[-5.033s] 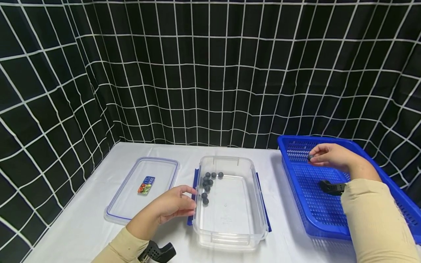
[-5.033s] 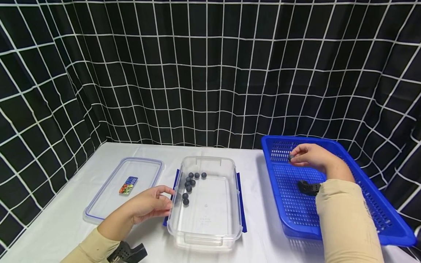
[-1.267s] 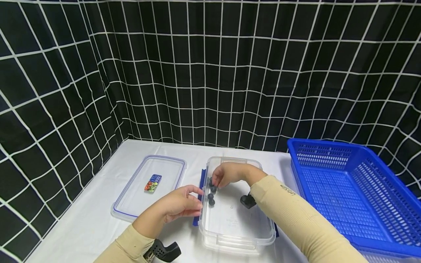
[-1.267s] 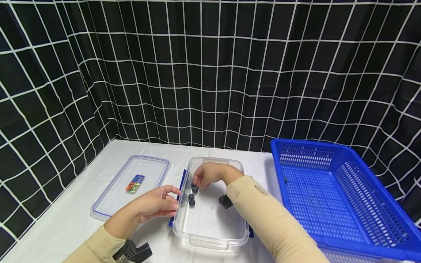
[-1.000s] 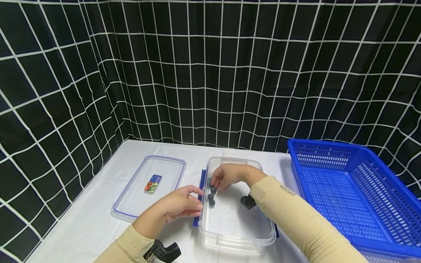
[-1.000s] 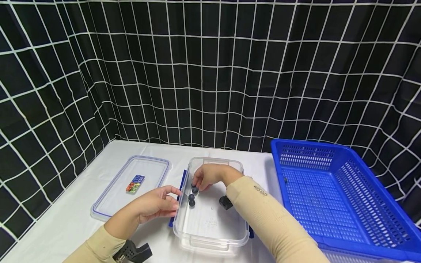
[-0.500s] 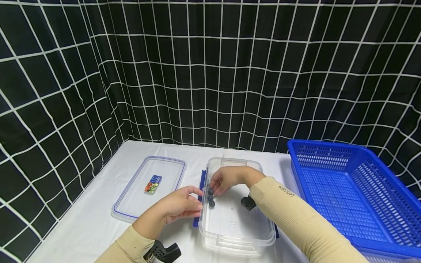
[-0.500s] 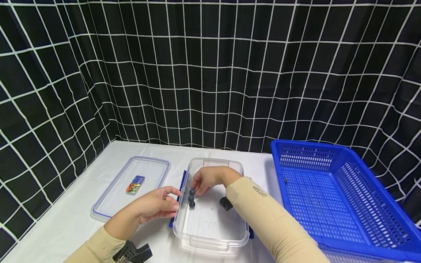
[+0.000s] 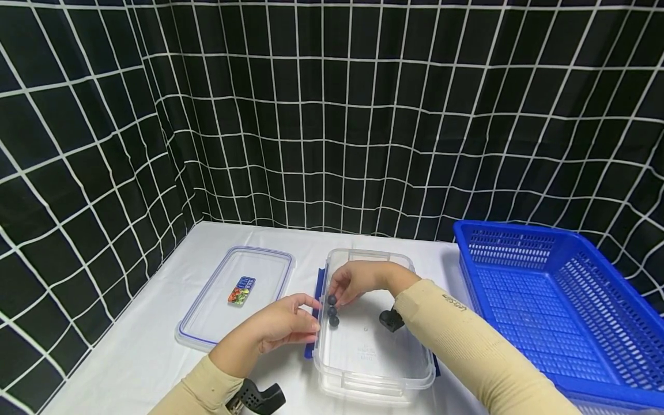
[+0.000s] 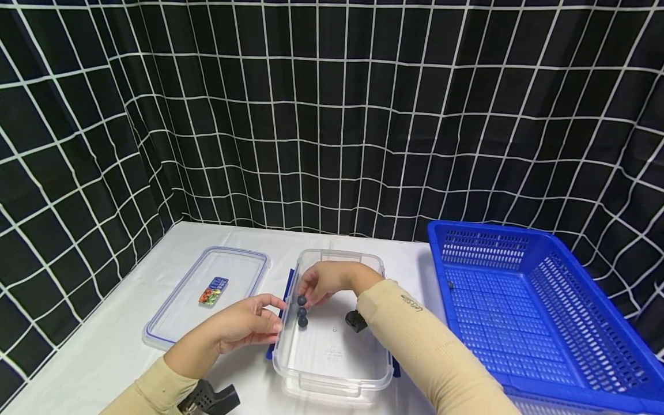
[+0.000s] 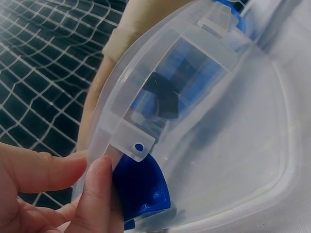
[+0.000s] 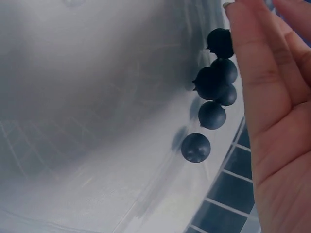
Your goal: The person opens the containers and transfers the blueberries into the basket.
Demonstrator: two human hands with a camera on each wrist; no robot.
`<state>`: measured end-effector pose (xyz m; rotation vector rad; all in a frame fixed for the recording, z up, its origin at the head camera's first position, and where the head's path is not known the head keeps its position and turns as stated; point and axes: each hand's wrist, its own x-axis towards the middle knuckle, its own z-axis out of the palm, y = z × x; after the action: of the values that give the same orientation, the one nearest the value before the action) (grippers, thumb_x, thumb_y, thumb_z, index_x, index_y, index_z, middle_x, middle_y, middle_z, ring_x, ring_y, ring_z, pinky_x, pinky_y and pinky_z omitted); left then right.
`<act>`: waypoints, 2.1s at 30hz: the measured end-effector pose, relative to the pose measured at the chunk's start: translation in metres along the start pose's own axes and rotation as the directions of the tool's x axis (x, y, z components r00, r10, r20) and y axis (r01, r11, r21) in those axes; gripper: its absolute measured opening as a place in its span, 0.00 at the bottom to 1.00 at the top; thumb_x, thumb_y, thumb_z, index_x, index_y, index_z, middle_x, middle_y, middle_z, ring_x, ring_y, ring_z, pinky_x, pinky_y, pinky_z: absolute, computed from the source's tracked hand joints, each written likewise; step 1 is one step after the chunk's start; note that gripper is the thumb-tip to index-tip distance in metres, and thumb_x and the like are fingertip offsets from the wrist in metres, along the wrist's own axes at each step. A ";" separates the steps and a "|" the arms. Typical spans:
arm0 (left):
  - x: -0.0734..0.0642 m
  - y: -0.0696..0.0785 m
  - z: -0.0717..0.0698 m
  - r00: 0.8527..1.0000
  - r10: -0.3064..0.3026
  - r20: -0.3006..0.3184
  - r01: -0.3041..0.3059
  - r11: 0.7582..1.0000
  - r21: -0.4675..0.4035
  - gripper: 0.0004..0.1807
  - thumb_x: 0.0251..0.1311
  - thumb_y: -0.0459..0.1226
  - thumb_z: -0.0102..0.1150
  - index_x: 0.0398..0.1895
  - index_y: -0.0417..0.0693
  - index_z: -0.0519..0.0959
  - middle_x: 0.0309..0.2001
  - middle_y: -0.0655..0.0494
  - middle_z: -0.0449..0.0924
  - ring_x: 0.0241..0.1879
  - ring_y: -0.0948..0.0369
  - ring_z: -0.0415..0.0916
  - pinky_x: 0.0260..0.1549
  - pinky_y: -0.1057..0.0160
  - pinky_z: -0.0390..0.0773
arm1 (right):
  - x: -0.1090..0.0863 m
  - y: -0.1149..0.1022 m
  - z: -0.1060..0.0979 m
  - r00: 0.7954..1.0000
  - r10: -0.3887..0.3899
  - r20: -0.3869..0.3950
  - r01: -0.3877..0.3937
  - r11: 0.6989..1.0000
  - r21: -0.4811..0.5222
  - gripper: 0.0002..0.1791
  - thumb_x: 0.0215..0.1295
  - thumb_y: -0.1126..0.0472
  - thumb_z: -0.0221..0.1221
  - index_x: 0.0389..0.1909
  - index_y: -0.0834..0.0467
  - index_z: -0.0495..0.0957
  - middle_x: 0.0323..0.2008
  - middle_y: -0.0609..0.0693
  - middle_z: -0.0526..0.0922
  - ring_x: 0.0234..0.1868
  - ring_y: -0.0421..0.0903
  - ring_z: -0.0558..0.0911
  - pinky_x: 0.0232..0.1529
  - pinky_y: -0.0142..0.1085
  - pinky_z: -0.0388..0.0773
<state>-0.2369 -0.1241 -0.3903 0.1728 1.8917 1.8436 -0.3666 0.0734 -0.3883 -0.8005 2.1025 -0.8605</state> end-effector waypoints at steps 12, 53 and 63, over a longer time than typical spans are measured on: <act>-0.001 0.001 -0.001 1.000 0.000 0.006 0.000 1.000 -0.006 0.24 0.52 0.25 0.57 0.53 0.35 0.64 0.30 0.50 0.74 0.29 0.61 0.77 0.39 0.63 0.83 | -0.002 -0.007 -0.002 0.997 -0.051 -0.059 0.053 0.998 0.030 0.06 0.53 0.73 0.60 0.33 0.64 0.77 0.29 0.53 0.83 0.32 0.43 0.81 0.39 0.36 0.83; 0.001 -0.001 0.000 1.000 -0.012 0.012 0.011 1.000 0.019 0.24 0.51 0.25 0.56 0.53 0.34 0.63 0.29 0.49 0.74 0.28 0.60 0.76 0.36 0.64 0.83 | -0.077 -0.027 -0.063 0.955 -0.191 -0.228 0.200 0.980 0.018 0.09 0.54 0.70 0.61 0.36 0.65 0.75 0.32 0.56 0.83 0.37 0.51 0.82 0.42 0.41 0.82; -0.002 0.001 0.000 1.000 -0.009 0.014 0.008 1.000 0.020 0.24 0.50 0.25 0.56 0.52 0.34 0.63 0.29 0.50 0.73 0.28 0.60 0.76 0.36 0.63 0.83 | -0.143 -0.008 -0.097 0.906 -0.143 -0.398 0.155 0.988 -0.001 0.13 0.55 0.65 0.62 0.40 0.66 0.74 0.34 0.57 0.82 0.39 0.52 0.82 0.44 0.38 0.81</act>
<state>-0.2353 -0.1253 -0.3886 0.1841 1.8990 1.8133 -0.3621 0.2065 -0.2778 -0.8327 2.3925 -1.2207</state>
